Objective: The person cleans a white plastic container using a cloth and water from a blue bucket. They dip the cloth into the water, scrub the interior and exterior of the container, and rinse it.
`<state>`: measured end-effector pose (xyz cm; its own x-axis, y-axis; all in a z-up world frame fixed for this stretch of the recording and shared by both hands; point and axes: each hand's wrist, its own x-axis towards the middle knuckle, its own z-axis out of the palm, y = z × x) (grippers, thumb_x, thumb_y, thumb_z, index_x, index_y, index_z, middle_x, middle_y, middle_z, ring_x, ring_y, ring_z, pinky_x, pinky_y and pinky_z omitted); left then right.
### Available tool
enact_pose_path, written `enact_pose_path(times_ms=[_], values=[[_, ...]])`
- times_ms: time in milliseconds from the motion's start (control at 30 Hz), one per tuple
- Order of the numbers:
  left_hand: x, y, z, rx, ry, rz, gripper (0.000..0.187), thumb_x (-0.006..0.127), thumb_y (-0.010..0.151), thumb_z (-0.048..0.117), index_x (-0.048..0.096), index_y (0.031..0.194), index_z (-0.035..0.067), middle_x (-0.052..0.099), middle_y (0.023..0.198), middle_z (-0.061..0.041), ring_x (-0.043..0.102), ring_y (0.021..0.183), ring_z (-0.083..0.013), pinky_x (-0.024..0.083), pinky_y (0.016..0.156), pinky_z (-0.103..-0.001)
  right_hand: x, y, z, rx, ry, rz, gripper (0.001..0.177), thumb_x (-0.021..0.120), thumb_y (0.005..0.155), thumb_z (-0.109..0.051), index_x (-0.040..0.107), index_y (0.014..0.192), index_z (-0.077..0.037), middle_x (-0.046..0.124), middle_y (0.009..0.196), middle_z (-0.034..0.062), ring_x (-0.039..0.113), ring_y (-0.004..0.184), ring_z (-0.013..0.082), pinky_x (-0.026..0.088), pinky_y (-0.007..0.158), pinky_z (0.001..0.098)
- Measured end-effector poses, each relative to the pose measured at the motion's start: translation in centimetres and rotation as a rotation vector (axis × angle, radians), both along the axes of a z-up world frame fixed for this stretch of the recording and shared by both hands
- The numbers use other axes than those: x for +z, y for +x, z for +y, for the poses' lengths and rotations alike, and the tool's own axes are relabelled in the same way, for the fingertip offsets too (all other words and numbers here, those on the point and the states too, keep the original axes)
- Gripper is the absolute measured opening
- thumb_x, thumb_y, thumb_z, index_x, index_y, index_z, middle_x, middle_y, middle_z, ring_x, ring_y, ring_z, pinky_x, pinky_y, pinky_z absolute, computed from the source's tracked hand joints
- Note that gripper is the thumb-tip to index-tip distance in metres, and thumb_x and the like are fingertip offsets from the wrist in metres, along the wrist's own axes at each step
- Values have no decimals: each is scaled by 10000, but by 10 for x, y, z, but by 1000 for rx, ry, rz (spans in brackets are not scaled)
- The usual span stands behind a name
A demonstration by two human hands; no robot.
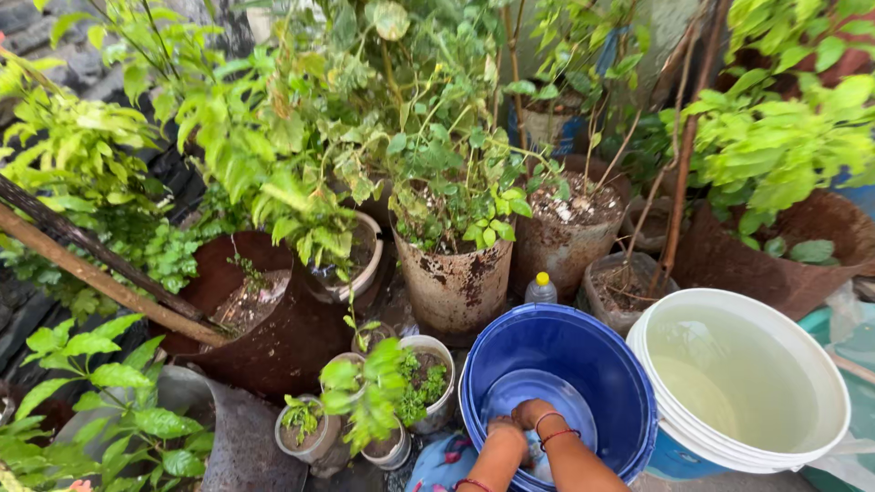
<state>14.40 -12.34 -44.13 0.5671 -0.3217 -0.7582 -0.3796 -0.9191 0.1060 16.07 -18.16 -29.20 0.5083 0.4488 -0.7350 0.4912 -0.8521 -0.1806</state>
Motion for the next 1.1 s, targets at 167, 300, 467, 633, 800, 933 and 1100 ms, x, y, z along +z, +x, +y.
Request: enact_pose_path(times_ms=[167, 300, 467, 633, 800, 933, 1100], values=[[-9, 0, -2, 37, 12, 1, 1191, 826, 723, 625, 308, 1604, 16, 260, 1689, -166, 235, 1561, -330, 251, 1238, -474, -21, 5, 0, -146, 88, 98, 434, 484, 1044, -400, 631, 1391, -184, 562, 1463, 113, 531, 1355, 326, 409, 1132, 462], [-11, 3, -5, -5, 10, 4, 1224, 826, 676, 622, 311, 1597, 2, 296, 1682, -167, 286, 1552, -316, 274, 1237, -459, -52, 8, -10, -266, -19, -4, 404, 555, 1001, -388, 632, 1389, -304, 563, 1485, 63, 505, 1402, 310, 417, 1143, 483], [10, 4, -2, 93, -34, -81, 1330, 840, 737, 557, 55, 1634, -33, 148, 1700, -199, 155, 1570, -352, 168, 1253, -496, -84, 26, -23, -529, 0, -201, 422, 622, 952, -474, 597, 1372, -459, 560, 1491, -28, 451, 1447, 231, 406, 1157, 500], [30, 3, 3, 115, -188, -409, 1188, 834, 804, 394, 69, 1614, -19, 82, 1701, -218, 96, 1563, -366, 108, 1229, -525, -84, 38, -37, -685, 64, -427, 366, 557, 971, -328, 669, 1302, -438, 676, 1320, 35, 579, 1302, 268, 503, 1035, 520], [62, -9, 9, 292, -604, -687, 1113, 837, 794, 290, 144, 1601, -36, 154, 1680, -239, 126, 1577, -364, 111, 1266, -484, -77, 41, -48, -619, 186, -786, 250, 554, 955, -307, 773, 1069, -264, 758, 1029, 62, 694, 1065, 299, 569, 886, 500], [129, -22, 23, 360, -813, -836, 1116, 846, 757, 206, 155, 1595, -53, 155, 1668, -267, 134, 1553, -388, 118, 1246, -496, -23, 34, -36, -527, 231, -1077, 251, 558, 946, -285, 776, 976, -165, 756, 896, 73, 695, 932, 299, 526, 783, 526], [210, -31, 51, 371, -1228, -1295, 1016, 838, 754, 156, 274, 1565, -83, 253, 1655, -305, 279, 1550, -468, 228, 1284, -515, 113, -18, 6, -506, 697, -1372, 281, 702, 810, -282, 744, 995, -74, 713, 901, 101, 603, 928, 337, 405, 753, 528]])
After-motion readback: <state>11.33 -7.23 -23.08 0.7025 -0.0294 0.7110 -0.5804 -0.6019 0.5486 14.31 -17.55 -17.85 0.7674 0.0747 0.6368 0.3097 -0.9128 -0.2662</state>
